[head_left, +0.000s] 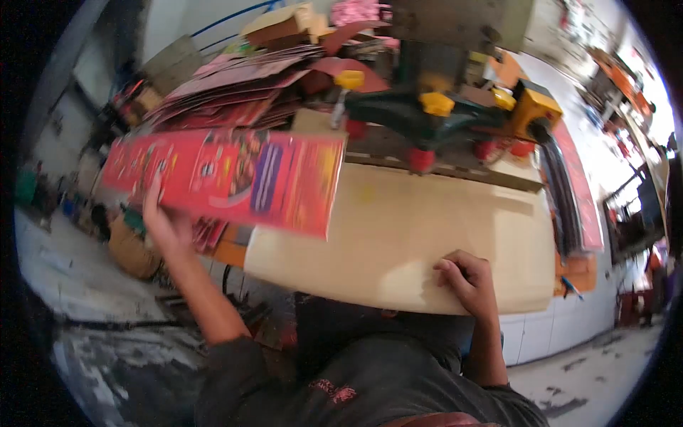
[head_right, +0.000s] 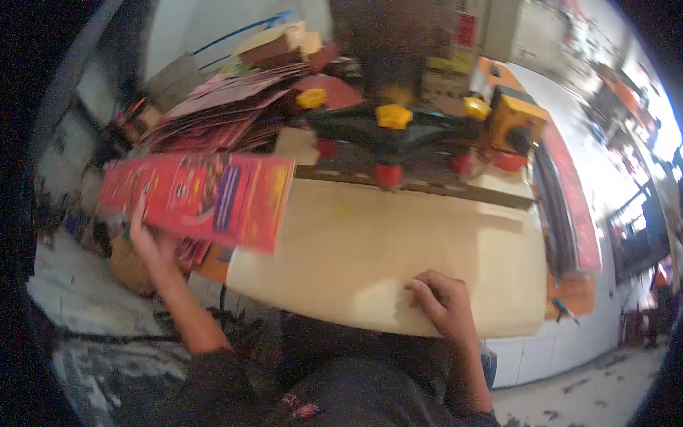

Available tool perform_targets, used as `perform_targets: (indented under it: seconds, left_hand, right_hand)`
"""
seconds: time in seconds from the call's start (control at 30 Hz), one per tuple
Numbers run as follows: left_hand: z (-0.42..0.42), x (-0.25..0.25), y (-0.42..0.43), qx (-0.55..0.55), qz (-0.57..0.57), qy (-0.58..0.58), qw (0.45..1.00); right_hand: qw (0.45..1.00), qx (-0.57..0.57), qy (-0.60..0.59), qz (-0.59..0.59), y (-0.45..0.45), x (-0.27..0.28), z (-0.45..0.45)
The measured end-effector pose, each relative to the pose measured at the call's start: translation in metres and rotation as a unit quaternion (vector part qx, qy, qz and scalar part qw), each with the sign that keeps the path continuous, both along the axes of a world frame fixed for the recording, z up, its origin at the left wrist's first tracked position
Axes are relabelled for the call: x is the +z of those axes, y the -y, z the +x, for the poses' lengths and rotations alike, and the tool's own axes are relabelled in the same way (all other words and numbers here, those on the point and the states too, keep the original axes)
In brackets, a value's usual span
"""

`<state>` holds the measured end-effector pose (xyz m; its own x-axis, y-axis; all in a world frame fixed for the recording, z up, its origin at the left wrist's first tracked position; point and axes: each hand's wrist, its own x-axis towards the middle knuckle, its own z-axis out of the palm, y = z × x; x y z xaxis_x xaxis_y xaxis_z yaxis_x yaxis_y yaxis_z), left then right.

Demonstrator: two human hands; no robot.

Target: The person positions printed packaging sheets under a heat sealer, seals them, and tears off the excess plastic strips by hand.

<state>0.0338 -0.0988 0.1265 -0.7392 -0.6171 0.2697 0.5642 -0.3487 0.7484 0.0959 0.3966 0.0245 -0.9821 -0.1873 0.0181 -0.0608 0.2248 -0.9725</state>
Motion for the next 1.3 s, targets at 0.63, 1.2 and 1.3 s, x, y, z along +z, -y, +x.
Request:
perform_targets:
  seconds: [0.63,1.2,1.3]
  left_hand:
    - [-0.233,0.009,0.077,0.147,-0.686,0.163,0.694]
    - [-0.251,-0.02,0.059,0.232,-0.695,0.02,0.681]
    - [-0.217,0.0,0.041,0.182,-0.672,0.061,0.715]
  right_hand:
    - [0.999,-0.029,-0.019,0.031,-0.001,-0.012,-0.006]
    - [0.998,-0.029,-0.033,0.053,0.002,-0.006,-0.01]
    - [0.999,-0.034,-0.019,0.034,0.001,-0.011,-0.01]
